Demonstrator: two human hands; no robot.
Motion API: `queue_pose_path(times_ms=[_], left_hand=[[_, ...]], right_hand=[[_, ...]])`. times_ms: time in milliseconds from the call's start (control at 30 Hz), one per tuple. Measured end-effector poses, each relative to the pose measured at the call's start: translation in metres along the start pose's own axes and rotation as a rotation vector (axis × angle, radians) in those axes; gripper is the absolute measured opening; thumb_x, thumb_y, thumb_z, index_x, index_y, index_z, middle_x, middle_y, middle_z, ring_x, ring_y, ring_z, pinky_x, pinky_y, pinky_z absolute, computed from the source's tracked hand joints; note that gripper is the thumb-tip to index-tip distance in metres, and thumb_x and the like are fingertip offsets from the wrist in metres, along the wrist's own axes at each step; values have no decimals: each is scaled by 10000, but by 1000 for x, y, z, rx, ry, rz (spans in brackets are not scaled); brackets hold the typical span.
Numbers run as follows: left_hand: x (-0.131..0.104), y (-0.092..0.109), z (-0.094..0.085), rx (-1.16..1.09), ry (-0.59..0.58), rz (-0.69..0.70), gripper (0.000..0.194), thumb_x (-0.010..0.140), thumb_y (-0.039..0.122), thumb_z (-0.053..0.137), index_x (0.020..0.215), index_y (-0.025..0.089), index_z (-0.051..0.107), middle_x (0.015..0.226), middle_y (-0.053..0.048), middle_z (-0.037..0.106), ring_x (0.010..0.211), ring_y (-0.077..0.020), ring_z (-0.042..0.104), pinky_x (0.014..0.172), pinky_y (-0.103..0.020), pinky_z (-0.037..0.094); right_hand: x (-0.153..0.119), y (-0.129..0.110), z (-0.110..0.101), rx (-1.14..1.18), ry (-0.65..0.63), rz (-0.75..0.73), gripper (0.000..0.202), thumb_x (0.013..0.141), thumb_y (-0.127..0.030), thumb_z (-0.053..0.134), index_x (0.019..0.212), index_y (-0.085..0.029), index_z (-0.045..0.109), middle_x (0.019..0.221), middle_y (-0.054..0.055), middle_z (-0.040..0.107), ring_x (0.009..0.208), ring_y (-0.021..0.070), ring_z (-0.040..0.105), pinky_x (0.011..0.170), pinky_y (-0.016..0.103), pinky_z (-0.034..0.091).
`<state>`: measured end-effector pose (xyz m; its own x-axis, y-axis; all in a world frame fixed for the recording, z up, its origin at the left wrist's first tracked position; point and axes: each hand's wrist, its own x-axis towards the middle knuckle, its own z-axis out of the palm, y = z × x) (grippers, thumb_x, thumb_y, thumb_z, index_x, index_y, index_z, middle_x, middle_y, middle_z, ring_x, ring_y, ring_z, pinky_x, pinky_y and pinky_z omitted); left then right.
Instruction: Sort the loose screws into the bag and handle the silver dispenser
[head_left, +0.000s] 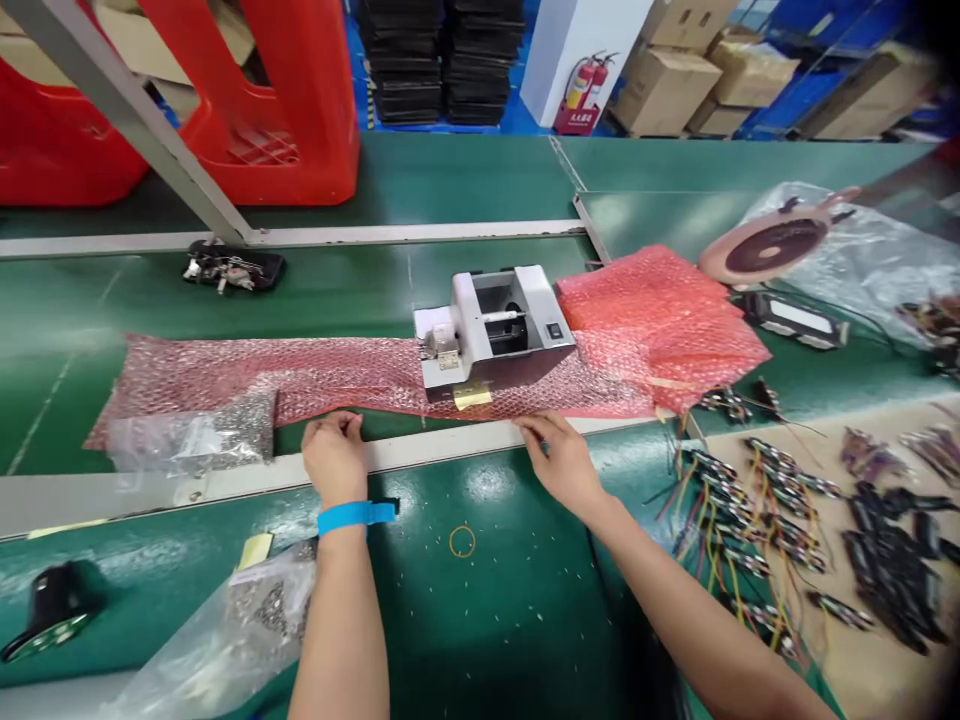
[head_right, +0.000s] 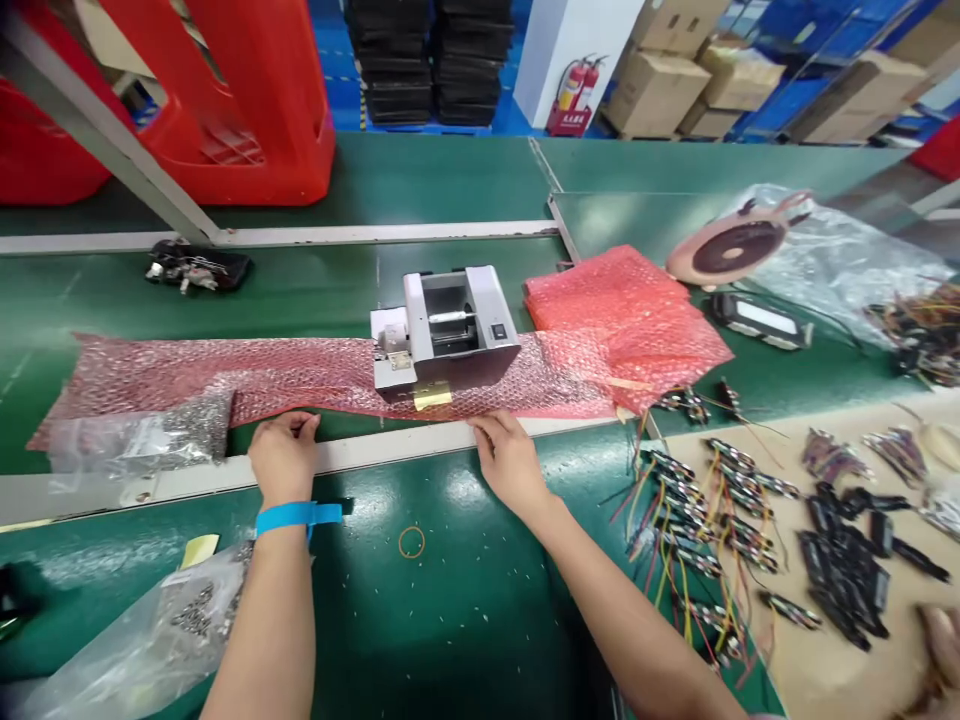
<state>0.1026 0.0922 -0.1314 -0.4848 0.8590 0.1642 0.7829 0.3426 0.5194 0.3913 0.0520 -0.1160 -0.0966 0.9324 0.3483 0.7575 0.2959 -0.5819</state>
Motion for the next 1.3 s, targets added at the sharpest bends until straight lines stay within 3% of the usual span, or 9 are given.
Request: queue_pose_path(times_ms=[133,300,400,533,633,767,933,1067,1300], left_hand=[[-5,4,-4,33,-40,23,181,832,241,559,877,114,679,799,-109,613,887,-277,568,865,-391,441],[-40,4,-6,5,-83,106,197,867,299,502,888,154,634,810,-77,651,755,-247,596,733,-365,472],[-56,-4,-4,-38,11,142,199,842,297,527,920,140,620,820,-85,640,796,-247,592,779,-379,476],[-52,-8,-1,-4,167,189,399,828,310,545,1144,69,583,1071,-180,572,1051,-299,512,956,-446,407],[-37,-6,0,-2,142,145,397,837,303,541,1168,88,584,1106,-165,556,1051,-271,513,976,-413,398],[-17,-4,-2,-18,77,26,255,783,272,620,975,108,657,875,-91,609,834,-213,577,882,-348,455],[-4,-7,-5,-10,6,10,129,797,249,574,799,145,652,724,-51,596,806,-228,572,846,-363,452],[-3,-6,-5,25,-2,22,157,821,256,527,822,147,640,759,-79,568,908,-267,552,872,-400,437],[-29,3,-12,21,25,61,202,867,264,464,896,130,613,877,-110,539,964,-273,524,917,-434,424]], right_hand=[[-48,-7,-23,54,39,149,196,907,-181,451,1051,-196,582,1011,59,632,926,183,612,839,333,528],[-121,-24,-9,-20,-50,171,340,921,-189,438,1260,-215,446,1321,91,479,1228,191,459,1021,383,445],[-124,-19,3,-148,43,160,380,925,-201,438,1303,-182,404,1360,123,436,1275,221,403,1040,439,416],[-110,-14,15,-309,58,113,474,932,-264,450,1370,-133,325,1410,152,396,1308,267,365,1060,523,358],[-119,-27,20,-314,-41,40,499,944,-296,436,1392,-122,300,1444,144,360,1345,266,315,1071,515,353],[-136,-48,16,-228,-170,-12,492,953,-272,411,1409,-146,277,1442,107,373,1350,227,313,1059,471,396],[-91,-39,22,-165,-47,25,458,947,-254,408,1378,-128,319,1422,133,391,1330,245,340,1075,495,371],[-42,-31,39,-125,3,-76,375,928,-229,434,1284,-113,453,1298,138,514,1226,259,440,1048,472,399],[-2,-27,52,-76,43,-11,219,881,-198,531,1059,-151,649,1015,104,603,960,252,513,873,419,488]])
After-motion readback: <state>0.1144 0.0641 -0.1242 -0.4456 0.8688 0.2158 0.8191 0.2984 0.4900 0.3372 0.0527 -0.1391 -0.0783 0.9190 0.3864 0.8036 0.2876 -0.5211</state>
